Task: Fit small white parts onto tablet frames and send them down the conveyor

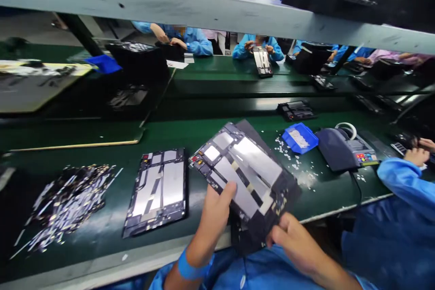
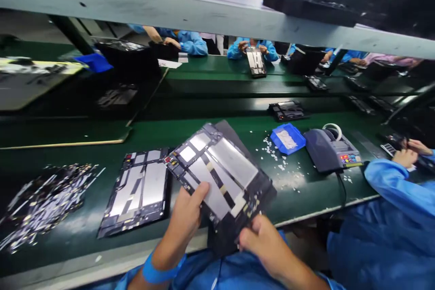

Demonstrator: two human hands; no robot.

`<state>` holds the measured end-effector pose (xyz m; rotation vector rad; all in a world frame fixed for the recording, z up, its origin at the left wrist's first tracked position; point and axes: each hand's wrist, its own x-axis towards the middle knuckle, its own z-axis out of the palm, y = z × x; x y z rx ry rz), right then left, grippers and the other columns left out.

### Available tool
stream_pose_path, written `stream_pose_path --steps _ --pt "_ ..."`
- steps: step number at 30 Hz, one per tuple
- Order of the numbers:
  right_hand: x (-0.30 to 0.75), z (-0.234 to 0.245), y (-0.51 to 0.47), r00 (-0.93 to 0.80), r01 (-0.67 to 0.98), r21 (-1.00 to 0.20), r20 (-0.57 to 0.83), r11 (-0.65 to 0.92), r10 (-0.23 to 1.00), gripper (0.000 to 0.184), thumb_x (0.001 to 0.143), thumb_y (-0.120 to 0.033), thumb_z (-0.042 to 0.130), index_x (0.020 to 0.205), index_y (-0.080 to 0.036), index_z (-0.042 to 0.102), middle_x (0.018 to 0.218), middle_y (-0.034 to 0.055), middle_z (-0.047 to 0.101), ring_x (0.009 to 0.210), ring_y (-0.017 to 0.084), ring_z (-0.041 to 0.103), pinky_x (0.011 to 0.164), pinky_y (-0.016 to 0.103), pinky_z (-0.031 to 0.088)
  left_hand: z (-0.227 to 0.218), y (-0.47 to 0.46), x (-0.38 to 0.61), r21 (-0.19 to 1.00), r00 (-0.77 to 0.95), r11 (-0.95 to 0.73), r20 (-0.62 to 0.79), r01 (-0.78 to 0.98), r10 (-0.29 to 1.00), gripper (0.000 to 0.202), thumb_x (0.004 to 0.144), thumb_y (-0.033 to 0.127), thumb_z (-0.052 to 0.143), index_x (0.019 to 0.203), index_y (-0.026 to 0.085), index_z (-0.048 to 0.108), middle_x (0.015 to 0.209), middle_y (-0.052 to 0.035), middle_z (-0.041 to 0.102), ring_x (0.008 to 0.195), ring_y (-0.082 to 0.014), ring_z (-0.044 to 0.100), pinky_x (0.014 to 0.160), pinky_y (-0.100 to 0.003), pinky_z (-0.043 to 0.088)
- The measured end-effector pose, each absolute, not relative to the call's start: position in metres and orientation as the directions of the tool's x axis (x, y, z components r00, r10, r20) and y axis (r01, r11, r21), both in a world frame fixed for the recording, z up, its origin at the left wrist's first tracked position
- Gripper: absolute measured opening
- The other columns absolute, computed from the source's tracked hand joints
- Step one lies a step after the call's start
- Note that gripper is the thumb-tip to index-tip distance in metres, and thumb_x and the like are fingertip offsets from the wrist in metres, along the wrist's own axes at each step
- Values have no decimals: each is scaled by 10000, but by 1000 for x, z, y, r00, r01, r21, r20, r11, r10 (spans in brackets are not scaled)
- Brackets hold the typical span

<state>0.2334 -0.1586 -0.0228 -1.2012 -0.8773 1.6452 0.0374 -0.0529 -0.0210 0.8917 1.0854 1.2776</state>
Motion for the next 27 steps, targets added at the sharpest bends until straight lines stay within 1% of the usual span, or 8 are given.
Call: stream_pose_path --steps 3,6,10,14,17,20,24,27 --pt "276 -40 -199 -19 -229 -909 -353 -347 936 736 757 -871 658 1079 -211 716 804 88 711 661 209 643 523 285 474 -21 -59 36 968 117 195 -178 -156 977 579 829 499 777 1284 159 667 1285 -131 734 1219 -336 660 1088 -470 504" --pt "316 -45 -202 88 27 -934 -354 -357 931 669 842 -801 628 1135 -212 745 832 94 717 673 215 643 522 293 489 -24 -53 32 977 172 204 -212 58 962 512 771 417 797 1210 174 697 1224 -120 753 1152 -345 681 1044 -490 524" --pt "332 -58 -167 234 279 -910 -245 -306 941 511 886 -669 666 1136 -236 769 1117 125 759 1024 294 705 927 430 574 -34 -46 28 887 39 102 -133 451 990 471 790 399 730 1213 192 703 1137 -120 714 1133 -357 645 1056 -563 492" --pt "312 -75 -128 179 153 -960 -205 -233 962 803 857 -756 647 1479 -251 593 1583 149 517 1439 346 507 1222 540 362 -52 -52 33 917 47 25 -48 397 998 593 880 454 615 1407 184 592 1387 -161 604 1367 -346 519 1197 -566 364" --pt "291 -80 -126 -19 68 -977 -205 -203 979 941 875 -744 648 1639 -268 375 1699 103 337 1585 308 282 1297 504 213 -64 -64 40 975 127 87 -114 205 985 615 948 464 550 1503 204 499 1551 -144 514 1511 -307 392 1272 -501 263" --pt "281 -80 -143 -115 23 -980 -197 -195 974 935 933 -665 633 1686 -289 225 1733 63 239 1612 275 197 1305 470 199 -73 -77 39 973 144 188 -207 133 968 615 972 456 548 1536 223 468 1581 -126 503 1542 -296 355 1290 -481 228" --pt "289 -82 -153 -76 -3 -970 -242 -243 967 853 929 -640 656 1647 -288 357 1701 88 326 1581 302 295 1298 501 224 -67 -69 26 971 113 75 -103 228 988 680 933 370 628 1566 212 440 1563 -151 516 1454 -307 468 1236 -486 344" --pt "299 -77 -136 -1 -11 -975 -220 -220 976 798 900 -652 688 1577 -281 487 1645 124 437 1515 331 419 1248 532 341 -45 -35 17 833 38 -160 165 530 986 536 975 277 543 1510 233 535 1445 -149 591 1310 -296 570 1140 -494 448"
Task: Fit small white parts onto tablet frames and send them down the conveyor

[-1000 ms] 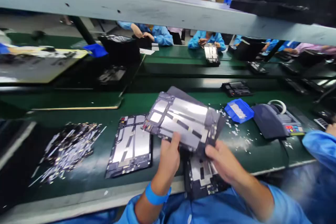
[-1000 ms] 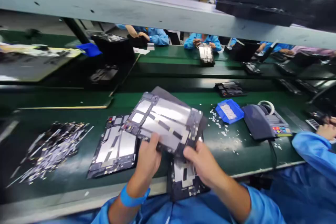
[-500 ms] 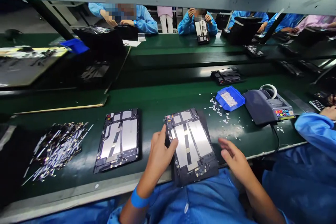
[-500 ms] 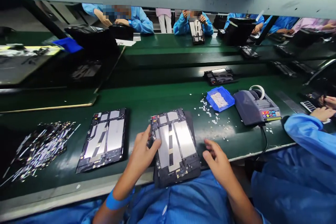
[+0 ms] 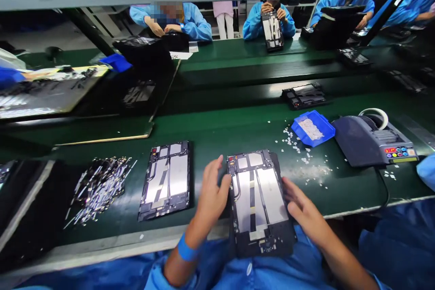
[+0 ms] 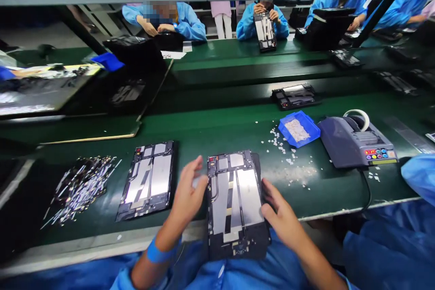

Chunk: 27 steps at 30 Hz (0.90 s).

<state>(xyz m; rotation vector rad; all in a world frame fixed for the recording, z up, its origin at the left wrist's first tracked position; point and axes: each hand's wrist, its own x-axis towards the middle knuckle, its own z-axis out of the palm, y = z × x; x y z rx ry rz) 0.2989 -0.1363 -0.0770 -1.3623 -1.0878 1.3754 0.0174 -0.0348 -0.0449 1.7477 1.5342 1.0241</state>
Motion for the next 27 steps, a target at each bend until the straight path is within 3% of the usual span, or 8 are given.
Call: stream_pose_path --steps 2,5,9,13,17,20,24,27 --pt "303 -68 -121 69 29 -986 -163 -165 984 737 896 -634 704 1528 -288 547 1615 125 480 1483 335 458 1212 535 395 -27 -7 16 579 214 -352 294 736 931 452 971 173 502 1375 281 672 1348 -136 638 1243 -309 587 1089 -524 471" --pt "306 -48 -103 84 112 -992 -50 -60 995 603 919 -566 703 1454 -298 622 1582 106 517 1455 324 483 1167 498 449 -9 25 17 265 529 -583 251 768 811 485 917 53 501 1221 330 757 1347 -131 649 1204 -336 591 989 -522 509" --pt "298 -20 -83 57 202 -978 58 45 997 440 922 -409 704 1343 -283 707 1482 97 599 1335 286 570 1082 424 505 -3 31 13 129 593 -637 261 760 762 331 914 62 535 1006 263 781 1352 -147 649 1207 -354 582 941 -510 517" --pt "270 -3 -40 -66 156 -988 -32 -22 997 343 936 -333 638 1252 -251 745 1158 80 750 918 201 688 866 364 569 -8 19 7 178 573 -666 382 724 725 299 954 106 520 936 261 776 1269 -113 690 1158 -303 610 936 -460 513" --pt "231 -2 12 -325 103 -993 -92 -61 941 219 894 -333 674 1040 -214 785 925 42 750 673 141 620 617 261 505 -15 10 10 263 514 -669 469 695 718 259 966 151 543 887 264 762 1176 -72 708 1098 -248 627 935 -407 514" --pt "214 -7 29 -392 110 -987 -155 -121 907 134 890 -279 657 860 -183 745 708 -4 671 560 105 545 536 215 423 -22 2 12 381 413 -626 506 680 757 225 951 140 557 881 248 741 1157 -72 692 1082 -230 629 932 -389 533" --pt "211 -13 23 -396 145 -981 -175 -127 901 128 882 -214 630 949 -176 732 754 -8 686 600 103 568 552 204 410 -33 -9 10 600 236 -528 498 601 834 189 930 109 568 881 233 704 1063 -53 681 1004 -193 661 898 -348 558" --pt "210 -12 18 -434 169 -984 -127 -58 892 211 859 -191 664 1055 -181 742 873 2 730 675 106 598 611 211 424 -36 -11 11 673 182 -526 514 520 838 170 910 104 602 861 234 699 1024 -36 687 960 -177 672 860 -321 562"
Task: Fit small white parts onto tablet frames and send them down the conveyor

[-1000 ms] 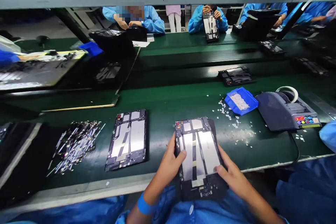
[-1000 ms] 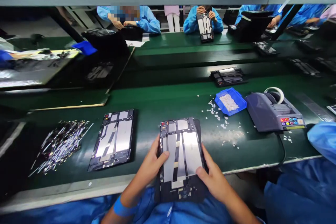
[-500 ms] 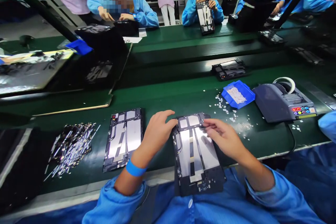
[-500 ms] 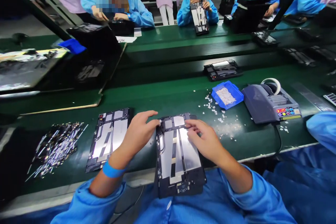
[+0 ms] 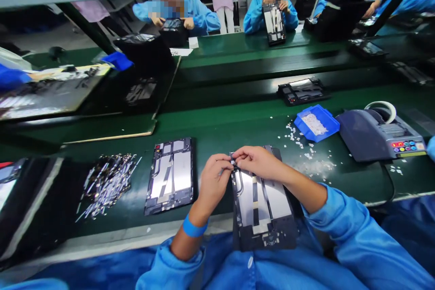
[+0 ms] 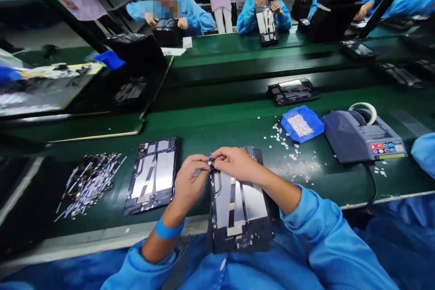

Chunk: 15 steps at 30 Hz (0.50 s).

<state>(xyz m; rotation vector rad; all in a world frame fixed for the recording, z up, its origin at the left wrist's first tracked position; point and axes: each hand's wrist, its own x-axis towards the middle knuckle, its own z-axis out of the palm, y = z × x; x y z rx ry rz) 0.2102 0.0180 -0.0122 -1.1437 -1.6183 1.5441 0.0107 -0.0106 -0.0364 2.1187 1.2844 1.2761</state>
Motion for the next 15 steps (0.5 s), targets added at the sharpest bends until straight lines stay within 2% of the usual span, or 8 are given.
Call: stream_pose_path --steps 3,5,7,10,12,15 --pt "207 -8 19 -449 214 -977 -95 3 889 93 869 -203 671 914 -169 744 820 -4 724 720 118 614 645 219 419 -34 -8 14 730 168 -511 493 454 854 165 893 108 616 832 234 704 1013 -34 698 958 -176 676 863 -317 555" --pt "206 -7 21 -403 242 -970 -98 3 910 74 869 -215 680 851 -165 731 775 -11 712 699 118 604 625 218 403 -30 -10 16 803 101 -423 422 420 901 141 906 145 608 858 231 709 985 -37 707 944 -178 679 858 -317 550" --pt "207 -6 21 -350 255 -967 -121 -29 929 77 868 -220 683 853 -162 731 747 -16 707 663 116 592 596 218 387 -26 -16 19 895 6 -258 275 365 962 131 915 200 607 985 226 714 958 -38 717 891 -174 683 807 -304 548" --pt "208 -6 18 -313 269 -963 -107 -20 944 80 871 -199 665 861 -163 736 747 -16 717 649 115 594 587 219 381 -21 -27 27 957 -26 -19 28 291 999 271 845 249 677 1111 201 693 910 -27 726 756 -155 654 695 -269 525" --pt "207 -7 14 -319 284 -958 -57 38 946 83 880 -191 657 857 -169 734 761 -15 724 668 119 609 609 222 395 -20 -30 33 959 -27 65 -60 276 998 244 814 284 701 1037 186 703 854 -21 724 710 -151 631 663 -261 504" --pt "205 -11 10 -290 332 -934 32 132 956 68 886 -167 654 896 -174 721 795 -9 733 698 128 631 651 232 424 -20 -27 40 966 -81 133 -117 223 990 195 829 345 672 929 181 704 828 -31 733 736 -164 640 673 -266 488"
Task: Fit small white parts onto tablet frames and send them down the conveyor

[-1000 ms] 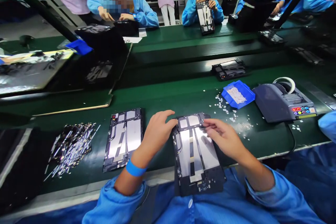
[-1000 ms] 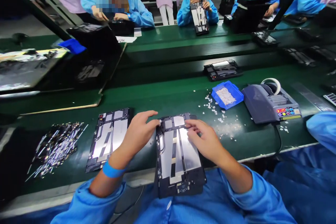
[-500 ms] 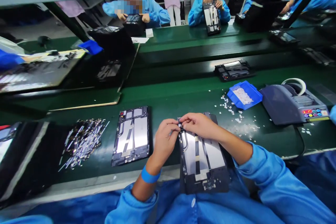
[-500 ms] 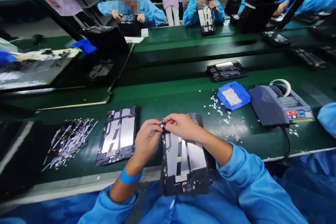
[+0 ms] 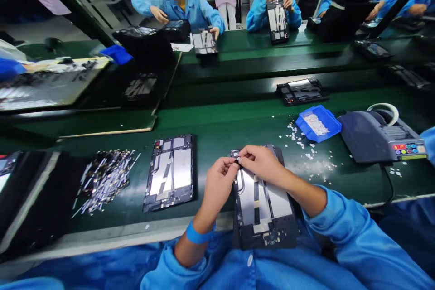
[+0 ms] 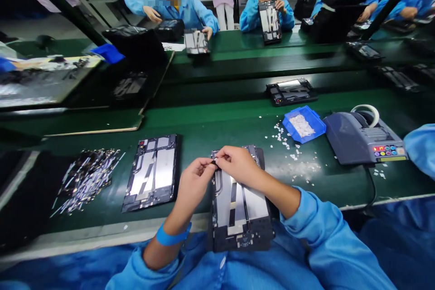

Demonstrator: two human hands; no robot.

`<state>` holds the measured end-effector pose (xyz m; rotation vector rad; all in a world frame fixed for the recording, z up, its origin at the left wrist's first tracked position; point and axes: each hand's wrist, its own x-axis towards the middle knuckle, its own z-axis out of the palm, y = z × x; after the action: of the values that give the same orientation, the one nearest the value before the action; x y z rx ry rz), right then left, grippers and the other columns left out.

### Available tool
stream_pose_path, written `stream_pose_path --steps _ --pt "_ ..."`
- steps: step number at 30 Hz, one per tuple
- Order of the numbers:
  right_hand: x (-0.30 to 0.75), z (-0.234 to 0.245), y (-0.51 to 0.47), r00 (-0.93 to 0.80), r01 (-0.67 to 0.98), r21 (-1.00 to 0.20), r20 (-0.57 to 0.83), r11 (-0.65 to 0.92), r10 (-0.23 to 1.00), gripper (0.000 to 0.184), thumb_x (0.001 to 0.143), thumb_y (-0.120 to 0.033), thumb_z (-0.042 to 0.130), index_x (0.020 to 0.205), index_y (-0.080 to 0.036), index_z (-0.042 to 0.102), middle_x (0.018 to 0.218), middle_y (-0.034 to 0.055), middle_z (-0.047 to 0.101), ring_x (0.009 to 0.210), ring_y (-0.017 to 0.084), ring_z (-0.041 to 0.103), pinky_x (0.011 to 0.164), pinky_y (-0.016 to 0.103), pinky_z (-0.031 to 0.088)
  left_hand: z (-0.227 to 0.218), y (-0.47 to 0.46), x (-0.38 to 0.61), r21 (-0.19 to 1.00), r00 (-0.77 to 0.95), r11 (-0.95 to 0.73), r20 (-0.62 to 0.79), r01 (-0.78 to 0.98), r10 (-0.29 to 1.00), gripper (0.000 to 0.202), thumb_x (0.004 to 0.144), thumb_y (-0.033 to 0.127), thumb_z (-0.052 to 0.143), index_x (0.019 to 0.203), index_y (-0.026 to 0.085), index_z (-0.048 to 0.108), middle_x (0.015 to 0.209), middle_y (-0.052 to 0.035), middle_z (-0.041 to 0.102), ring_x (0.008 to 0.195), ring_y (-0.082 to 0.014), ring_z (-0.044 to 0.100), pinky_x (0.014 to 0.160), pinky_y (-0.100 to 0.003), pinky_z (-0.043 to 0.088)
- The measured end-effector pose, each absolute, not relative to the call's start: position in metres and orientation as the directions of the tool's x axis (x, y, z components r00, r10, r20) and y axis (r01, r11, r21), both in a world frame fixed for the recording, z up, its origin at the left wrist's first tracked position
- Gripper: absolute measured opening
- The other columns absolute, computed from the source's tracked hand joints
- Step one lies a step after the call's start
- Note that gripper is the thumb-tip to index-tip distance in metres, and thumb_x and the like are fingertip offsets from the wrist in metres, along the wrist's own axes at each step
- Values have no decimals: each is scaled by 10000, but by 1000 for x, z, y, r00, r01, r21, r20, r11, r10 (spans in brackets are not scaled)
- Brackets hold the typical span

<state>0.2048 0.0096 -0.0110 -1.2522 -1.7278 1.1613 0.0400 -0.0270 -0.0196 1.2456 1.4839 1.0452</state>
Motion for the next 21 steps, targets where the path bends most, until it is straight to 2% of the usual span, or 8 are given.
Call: stream_pose_path --steps 5,10,13,15,17,21 --pt "204 -16 5 -234 471 -810 266 348 935 95 890 -123 662 942 -190 705 870 15 737 802 155 656 783 267 457 -18 -20 41 965 -80 135 -120 226 990 168 819 341 662 871 185 694 802 -20 723 724 -158 619 670 -260 468" --pt "204 -16 5 -292 491 -783 265 382 919 123 919 -103 641 888 -207 700 839 -3 735 784 151 664 743 256 449 -19 -20 37 955 -79 144 -128 257 989 163 813 312 641 908 189 688 786 -3 710 682 -148 603 627 -248 455" --pt "203 -18 5 -318 534 -740 272 408 908 106 919 -113 666 922 -206 719 886 16 758 847 171 692 781 269 469 -20 -23 36 933 -88 132 -108 335 990 141 844 305 631 890 193 702 775 -6 720 684 -159 628 629 -259 464" --pt "202 -19 3 -336 576 -691 286 436 897 89 916 -143 692 966 -202 735 931 37 776 895 196 709 828 292 487 -21 -26 34 895 -108 74 -29 440 994 122 868 287 628 892 202 713 767 -3 722 681 -167 640 635 -272 466" --pt "202 -20 1 -368 616 -635 292 466 883 92 925 -178 698 1000 -200 747 961 56 787 922 219 720 863 319 499 -22 -29 33 810 -94 -43 120 584 988 109 892 251 622 905 210 722 782 -8 728 695 -178 649 658 -291 470" --pt "200 -18 -3 -387 651 -598 268 467 882 102 943 -190 669 987 -202 760 972 65 800 930 226 734 881 328 504 -23 -36 31 534 86 -316 411 784 908 121 945 206 605 900 204 718 829 -45 741 772 -218 665 725 -335 477"
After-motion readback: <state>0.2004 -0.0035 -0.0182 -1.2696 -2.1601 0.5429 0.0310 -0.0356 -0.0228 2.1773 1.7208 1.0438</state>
